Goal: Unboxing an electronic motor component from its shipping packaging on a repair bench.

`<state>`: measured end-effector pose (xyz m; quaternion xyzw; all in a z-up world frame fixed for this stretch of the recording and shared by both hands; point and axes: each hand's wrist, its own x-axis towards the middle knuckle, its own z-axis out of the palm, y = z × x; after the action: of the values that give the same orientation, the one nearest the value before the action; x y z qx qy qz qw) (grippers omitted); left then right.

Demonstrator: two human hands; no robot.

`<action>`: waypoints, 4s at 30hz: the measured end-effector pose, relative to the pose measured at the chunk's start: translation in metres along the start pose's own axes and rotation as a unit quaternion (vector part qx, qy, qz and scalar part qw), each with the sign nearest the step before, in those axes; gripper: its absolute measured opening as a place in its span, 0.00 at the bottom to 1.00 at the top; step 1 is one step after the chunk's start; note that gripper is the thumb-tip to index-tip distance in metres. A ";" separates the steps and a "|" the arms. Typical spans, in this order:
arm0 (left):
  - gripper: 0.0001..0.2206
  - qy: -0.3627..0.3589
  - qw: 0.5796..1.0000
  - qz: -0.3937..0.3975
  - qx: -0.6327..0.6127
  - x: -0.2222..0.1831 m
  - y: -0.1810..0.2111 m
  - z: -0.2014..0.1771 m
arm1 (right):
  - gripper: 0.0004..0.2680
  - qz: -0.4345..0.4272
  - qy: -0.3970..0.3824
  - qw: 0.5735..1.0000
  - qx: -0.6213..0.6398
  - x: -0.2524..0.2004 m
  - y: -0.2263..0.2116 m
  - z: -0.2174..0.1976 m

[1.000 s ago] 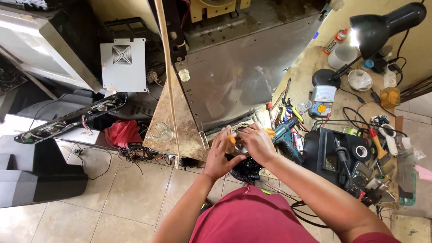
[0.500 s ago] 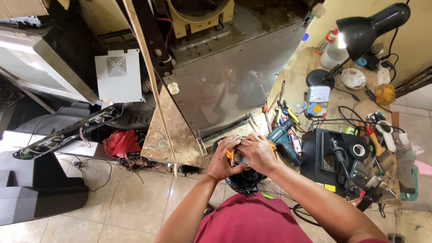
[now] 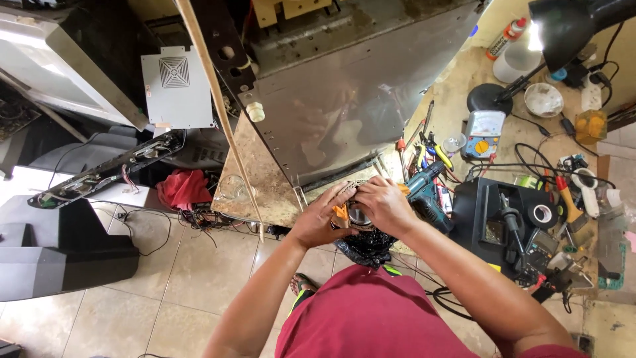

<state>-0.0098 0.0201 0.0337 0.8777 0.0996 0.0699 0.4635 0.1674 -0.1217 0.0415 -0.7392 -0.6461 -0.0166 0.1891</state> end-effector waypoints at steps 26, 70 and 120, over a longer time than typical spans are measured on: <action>0.44 0.218 0.707 -0.471 -0.480 -0.039 -0.013 0.065 | 0.11 0.059 0.138 0.985 0.079 -0.060 -0.022 -0.003; 0.23 0.354 0.692 -0.623 -0.089 -0.289 -0.195 0.098 | 0.03 0.362 0.165 0.823 0.406 -0.071 0.064 -0.037; 0.44 0.263 0.745 -0.518 -0.329 -0.099 -0.074 0.102 | 0.10 0.460 -0.091 0.734 0.491 -0.079 0.074 0.054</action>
<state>-0.0921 -0.0450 -0.0879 0.4314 0.6276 0.0755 0.6437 0.2134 -0.1876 -0.0490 -0.7486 -0.1596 0.4591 0.4510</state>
